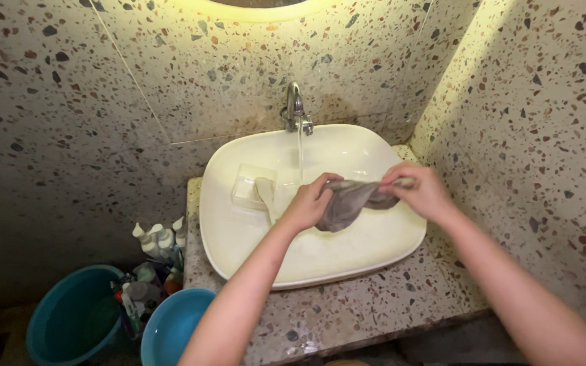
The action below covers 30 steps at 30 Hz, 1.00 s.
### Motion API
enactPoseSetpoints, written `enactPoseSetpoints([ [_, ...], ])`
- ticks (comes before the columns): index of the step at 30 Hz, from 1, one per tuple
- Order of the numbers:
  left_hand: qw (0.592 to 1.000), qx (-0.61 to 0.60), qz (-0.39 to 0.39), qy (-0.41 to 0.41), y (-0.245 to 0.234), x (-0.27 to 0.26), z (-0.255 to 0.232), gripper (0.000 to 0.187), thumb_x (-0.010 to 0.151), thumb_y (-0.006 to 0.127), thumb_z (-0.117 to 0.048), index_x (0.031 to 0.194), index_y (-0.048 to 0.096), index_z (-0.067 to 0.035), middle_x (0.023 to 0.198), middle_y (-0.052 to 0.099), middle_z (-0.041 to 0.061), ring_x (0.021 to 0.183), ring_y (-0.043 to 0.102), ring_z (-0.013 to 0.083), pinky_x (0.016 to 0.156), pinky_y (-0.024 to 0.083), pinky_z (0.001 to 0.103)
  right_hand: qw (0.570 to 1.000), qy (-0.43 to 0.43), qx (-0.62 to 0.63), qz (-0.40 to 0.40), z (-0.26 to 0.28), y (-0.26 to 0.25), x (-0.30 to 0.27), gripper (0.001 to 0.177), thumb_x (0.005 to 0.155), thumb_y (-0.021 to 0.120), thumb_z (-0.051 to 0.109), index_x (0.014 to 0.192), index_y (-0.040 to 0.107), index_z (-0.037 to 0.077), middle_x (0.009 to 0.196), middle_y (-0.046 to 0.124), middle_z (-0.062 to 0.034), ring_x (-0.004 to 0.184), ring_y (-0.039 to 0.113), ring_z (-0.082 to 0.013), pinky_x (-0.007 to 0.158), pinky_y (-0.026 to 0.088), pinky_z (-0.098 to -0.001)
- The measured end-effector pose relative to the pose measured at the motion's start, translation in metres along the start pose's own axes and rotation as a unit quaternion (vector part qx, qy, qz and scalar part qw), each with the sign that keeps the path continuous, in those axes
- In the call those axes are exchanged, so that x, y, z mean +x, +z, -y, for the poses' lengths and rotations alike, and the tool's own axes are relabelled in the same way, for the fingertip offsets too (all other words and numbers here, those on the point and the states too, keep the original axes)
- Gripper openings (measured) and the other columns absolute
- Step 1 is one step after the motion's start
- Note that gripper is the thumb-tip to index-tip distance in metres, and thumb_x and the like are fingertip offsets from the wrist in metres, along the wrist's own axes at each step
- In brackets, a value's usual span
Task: The person rinses and wrings a cloth in a sink, then uses a small white brush to scrub the inside and outside of a clear plastic container and the surrounding countertop before rinsing the cloth and container again.
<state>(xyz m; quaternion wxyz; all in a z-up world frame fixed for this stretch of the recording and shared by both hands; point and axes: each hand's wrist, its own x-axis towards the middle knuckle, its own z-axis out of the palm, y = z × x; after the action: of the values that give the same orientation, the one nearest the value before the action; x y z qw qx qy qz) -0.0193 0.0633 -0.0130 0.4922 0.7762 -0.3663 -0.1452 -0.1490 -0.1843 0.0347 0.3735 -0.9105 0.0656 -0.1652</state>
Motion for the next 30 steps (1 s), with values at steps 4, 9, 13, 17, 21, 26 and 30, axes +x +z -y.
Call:
enactPoseSetpoints([
  [4,0.984,-0.165,-0.053,0.033,0.013,0.006,0.003,0.04,0.111,0.035,-0.024,0.138,0.063,-0.015,0.12,0.067,0.018,0.108,0.063,0.0265,0.091,0.051,0.033,0.943,-0.198,-0.194,-0.181,0.024,-0.023,-0.011,0.009,0.089,0.083,0.014,0.095,0.078,0.011,0.119,0.07,-0.0031,0.116,0.066,-0.0219,0.106,0.055,-0.0431],
  [9,0.89,-0.414,0.02,-0.192,0.035,0.013,-0.016,0.046,0.105,0.038,-0.036,0.143,0.049,-0.014,0.13,0.057,0.011,0.108,0.065,0.0265,0.081,0.061,0.041,0.918,-0.173,-0.202,-0.296,0.051,-0.062,-0.019,0.002,0.107,0.068,0.002,0.108,0.066,0.003,0.126,0.054,-0.016,0.108,0.063,-0.0243,0.093,0.063,-0.0298],
  [13,0.88,-0.418,0.11,-0.196,0.059,0.008,-0.044,0.057,0.103,0.045,-0.035,0.153,0.032,-0.011,0.138,0.058,0.018,0.116,0.067,0.0282,0.087,0.063,0.042,0.933,-0.198,-0.01,-0.301,0.064,-0.103,-0.033,0.01,0.118,0.053,-0.006,0.124,0.051,0.002,0.13,0.045,-0.012,0.104,0.064,-0.0199,0.085,0.066,-0.0276],
  [17,0.912,-0.333,0.214,-0.103,0.095,0.005,-0.094,0.068,0.103,0.054,-0.038,0.157,0.023,-0.009,0.146,0.061,0.014,0.122,0.065,0.0202,0.091,0.061,0.04,0.908,-0.107,0.154,-0.375,0.053,-0.157,-0.038,0.02,0.121,0.05,-0.005,0.135,0.043,0.008,0.142,0.051,-0.0054,0.118,0.071,-0.0162,0.082,0.063,-0.0324],
  [21,0.906,-0.292,0.298,-0.07,0.118,0.001,-0.147,0.078,0.097,0.058,-0.044,0.159,0.02,-0.015,0.136,0.068,0.018,0.105,0.071,0.0301,0.081,0.057,0.039,0.873,-0.197,0.224,-0.386,0.018,-0.201,-0.045,0.037,0.114,0.048,-0.012,0.145,0.04,0.008,0.146,0.045,-0.0059,0.108,0.059,-0.0141,0.075,0.048,-0.0214],
  [26,0.995,-0.004,0.088,0.037,0.161,0.005,-0.19,0.076,0.091,0.066,-0.059,0.148,0.051,-0.01,0.118,0.08,0.012,0.099,0.074,0.0245,0.084,0.057,0.037,0.902,-0.164,0.231,-0.326,-0.015,-0.21,-0.059,0.049,0.101,0.058,-0.019,0.141,0.045,0.006,0.145,0.053,-0.0069,0.115,0.065,-0.0162,0.085,0.054,-0.0226],
  [30,0.969,-0.115,-0.081,0.201,0.214,0.016,-0.193,0.071,0.094,0.076,-0.047,0.141,0.049,0.0,0.121,0.067,0.02,0.105,0.069,0.0249,0.083,0.061,0.036,0.957,-0.134,0.139,-0.218,-0.034,-0.176,-0.08,0.038,0.092,0.066,-0.019,0.126,0.06,-0.002,0.129,0.067,-0.0098,0.12,0.067,-0.0195,0.108,0.058,-0.0326],
])
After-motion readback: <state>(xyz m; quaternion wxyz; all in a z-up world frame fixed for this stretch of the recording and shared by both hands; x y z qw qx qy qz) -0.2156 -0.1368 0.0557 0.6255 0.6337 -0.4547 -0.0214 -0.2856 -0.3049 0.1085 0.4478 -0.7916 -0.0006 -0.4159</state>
